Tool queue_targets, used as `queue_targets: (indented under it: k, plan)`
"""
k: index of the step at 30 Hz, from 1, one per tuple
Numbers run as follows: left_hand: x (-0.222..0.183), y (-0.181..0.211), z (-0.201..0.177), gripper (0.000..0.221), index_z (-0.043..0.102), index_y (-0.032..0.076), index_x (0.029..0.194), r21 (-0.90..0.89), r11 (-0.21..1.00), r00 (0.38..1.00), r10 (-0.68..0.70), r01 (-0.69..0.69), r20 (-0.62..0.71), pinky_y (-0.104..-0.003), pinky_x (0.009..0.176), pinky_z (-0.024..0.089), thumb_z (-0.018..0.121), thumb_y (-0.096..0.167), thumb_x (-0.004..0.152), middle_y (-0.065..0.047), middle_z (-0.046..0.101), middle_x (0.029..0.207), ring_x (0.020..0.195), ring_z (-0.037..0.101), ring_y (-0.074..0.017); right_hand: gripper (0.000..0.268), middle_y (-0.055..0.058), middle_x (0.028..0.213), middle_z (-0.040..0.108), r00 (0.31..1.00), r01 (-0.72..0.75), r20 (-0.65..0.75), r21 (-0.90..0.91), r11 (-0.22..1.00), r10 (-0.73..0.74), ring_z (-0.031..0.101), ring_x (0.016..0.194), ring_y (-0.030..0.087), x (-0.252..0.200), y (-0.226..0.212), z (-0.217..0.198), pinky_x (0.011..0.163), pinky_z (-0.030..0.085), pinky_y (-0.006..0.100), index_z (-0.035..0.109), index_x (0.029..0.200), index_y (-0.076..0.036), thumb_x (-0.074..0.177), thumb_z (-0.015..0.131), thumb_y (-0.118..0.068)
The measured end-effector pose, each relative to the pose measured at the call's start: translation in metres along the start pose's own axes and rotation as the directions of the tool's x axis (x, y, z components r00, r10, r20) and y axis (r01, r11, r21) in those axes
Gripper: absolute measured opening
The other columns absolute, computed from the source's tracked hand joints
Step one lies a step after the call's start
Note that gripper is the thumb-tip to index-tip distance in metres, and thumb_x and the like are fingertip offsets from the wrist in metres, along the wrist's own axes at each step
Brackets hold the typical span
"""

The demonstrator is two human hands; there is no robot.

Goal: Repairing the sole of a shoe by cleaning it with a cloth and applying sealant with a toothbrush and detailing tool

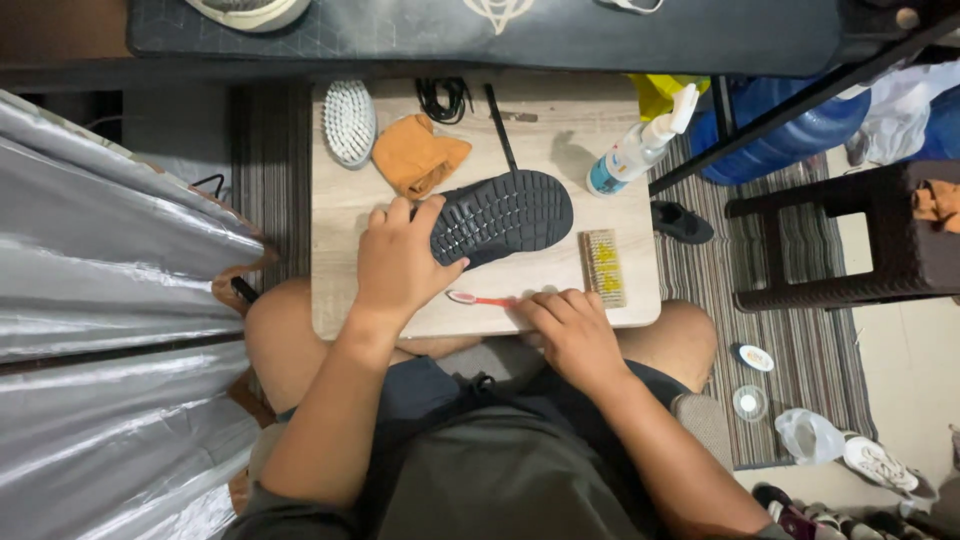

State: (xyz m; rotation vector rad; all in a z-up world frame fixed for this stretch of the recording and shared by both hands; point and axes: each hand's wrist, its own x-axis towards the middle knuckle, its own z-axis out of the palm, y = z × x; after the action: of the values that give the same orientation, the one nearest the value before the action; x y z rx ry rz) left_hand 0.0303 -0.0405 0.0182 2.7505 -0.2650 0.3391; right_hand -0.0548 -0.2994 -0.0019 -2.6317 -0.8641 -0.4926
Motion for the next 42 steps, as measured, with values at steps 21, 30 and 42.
queue_targets:
  k: [21, 30, 42]
  plan:
    - [-0.001, 0.002, 0.005, 0.078, 0.065, 0.025, 0.127, 0.011, 1.000, 0.999, -0.025, 0.025, -0.047, -0.050, 0.069, 0.060, 0.085, 0.046, 0.055, -0.007, 0.060, 0.097, 0.087, 0.065, -0.0358, 0.084, 0.022, 0.128, 0.059, 0.806, -0.588, -0.271, -0.266, 0.764, 0.526, 0.062, 0.105, 0.044, 0.002, 0.016, -0.014, 0.078, 0.050, 0.056, 0.052, 0.141, -0.003, 0.075, 0.085, -0.042]
    - [-0.002, 0.001, 0.007, 0.079, 0.065, 0.025, 0.127, 0.021, 0.999, 0.998, -0.023, 0.024, -0.057, -0.050, 0.069, 0.060, 0.086, 0.048, 0.054, -0.008, 0.061, 0.097, 0.087, 0.065, -0.0363, 0.080, 0.021, 0.100, 0.065, 0.743, -0.664, -0.161, -0.308, 0.682, 0.650, 0.070, 0.086, 0.045, -0.028, 0.074, 0.020, 0.071, 0.056, 0.057, 0.055, 0.139, -0.001, 0.070, 0.080, -0.032]
    - [-0.002, 0.003, 0.006, 0.080, 0.064, 0.026, 0.128, 0.028, 0.998, 0.999, -0.050, 0.051, -0.016, -0.050, 0.071, 0.060, 0.086, 0.049, 0.055, -0.007, 0.061, 0.100, 0.090, 0.065, -0.0357, 0.076, 0.023, 0.107, 0.064, 0.667, -0.743, -0.204, -0.251, 0.620, 0.717, 0.069, 0.095, 0.047, -0.011, 0.125, 0.025, 0.078, 0.057, 0.059, 0.051, 0.139, -0.001, 0.076, 0.081, -0.032]
